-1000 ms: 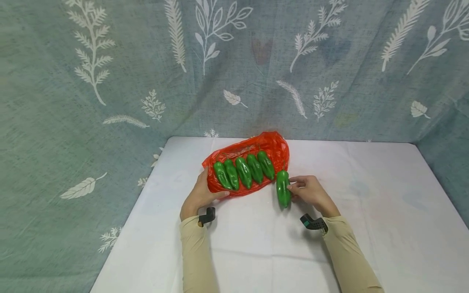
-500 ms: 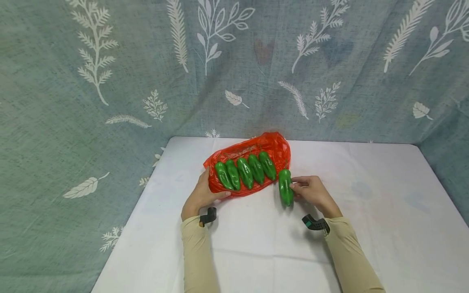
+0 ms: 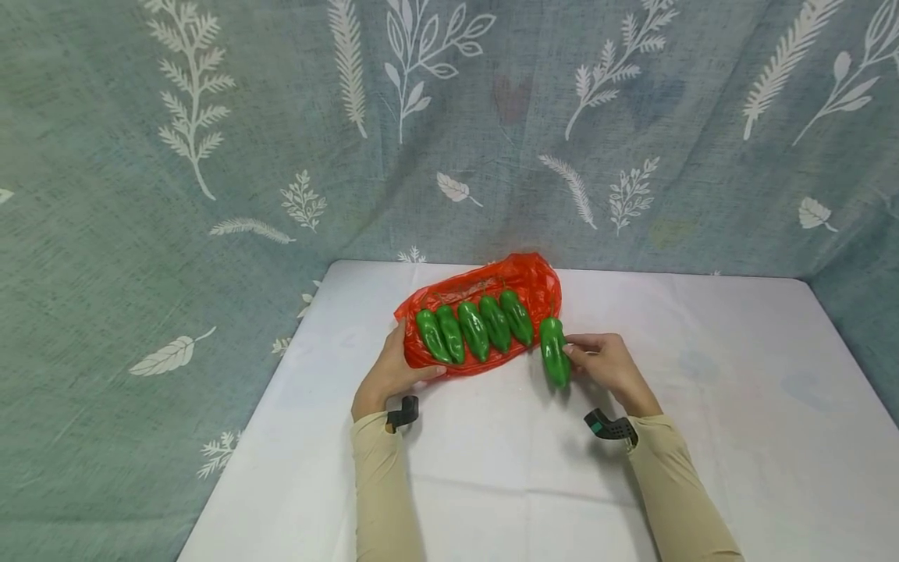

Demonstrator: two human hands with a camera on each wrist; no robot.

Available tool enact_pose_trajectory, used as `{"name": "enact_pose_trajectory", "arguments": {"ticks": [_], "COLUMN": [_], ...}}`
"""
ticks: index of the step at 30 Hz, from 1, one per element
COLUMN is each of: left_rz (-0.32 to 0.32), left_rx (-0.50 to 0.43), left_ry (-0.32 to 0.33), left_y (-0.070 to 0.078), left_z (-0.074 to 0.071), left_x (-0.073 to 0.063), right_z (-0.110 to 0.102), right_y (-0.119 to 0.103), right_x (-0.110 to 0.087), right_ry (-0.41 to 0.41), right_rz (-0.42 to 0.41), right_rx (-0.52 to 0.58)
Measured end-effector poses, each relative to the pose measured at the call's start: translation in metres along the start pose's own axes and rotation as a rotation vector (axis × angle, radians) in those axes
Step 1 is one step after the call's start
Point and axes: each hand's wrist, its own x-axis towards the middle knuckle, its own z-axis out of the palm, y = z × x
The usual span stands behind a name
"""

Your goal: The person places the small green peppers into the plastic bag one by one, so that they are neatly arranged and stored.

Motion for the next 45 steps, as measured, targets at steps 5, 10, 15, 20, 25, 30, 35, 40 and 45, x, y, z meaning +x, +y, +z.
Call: {"name": "enact_pose_trajectory", "arguments": {"ticks": [5, 10, 15, 20, 25, 30, 35, 40, 45], "left_rz": [0.013, 0.005, -0.03, -0.013, -0.038, -0.036, -0.013, 0.001, -0.037], "left_rx": [-0.016, -0.01, 0.005, -0.005, -0.008, -0.008, -0.012, -0.014, 0.004], "left_ry": [0.002, 0.004, 0.003, -0.002, -0.003, -0.007, -0.002, -0.001, 0.001], "left_y": [0.003, 0.004, 0.004, 0.005, 0.004, 0.004, 0.005, 0.004, 0.005], "left_z": [0.001, 0.0, -0.001, -0.001, -0.001, -0.001, -0.001, -0.001, -0.001], "left_x": [0.0, -0.001, -0.003, -0.003, -0.003, -0.002, -0.003, -0.002, -0.003], "right_z": [-0.008, -0.012, -0.014, -0.016, -0.017, -0.018, -0.02, -0.022, -0.021], "right_y": [-0.004, -0.013, -0.026, -0.035, -0.042, -0.049, -0.055, -0.061, -0.066], "right_x": [0.001, 0.008, 0.015, 0.023, 0.03, 0.038, 0.045, 0.05, 0.058], "right_ry": [0.013, 0.004, 0.005, 0.007, 0.001, 0.004, 0.019, 0.019, 0.016], "right_rz": [-0.017, -0.037, -0.04, -0.044, -0.063, -0.077, -0.113, -0.117, -0.135], "right_rx": [-0.012, -0.002, 0.019, 0.019, 0.025, 0.012, -0.011, -0.014, -0.031]}}
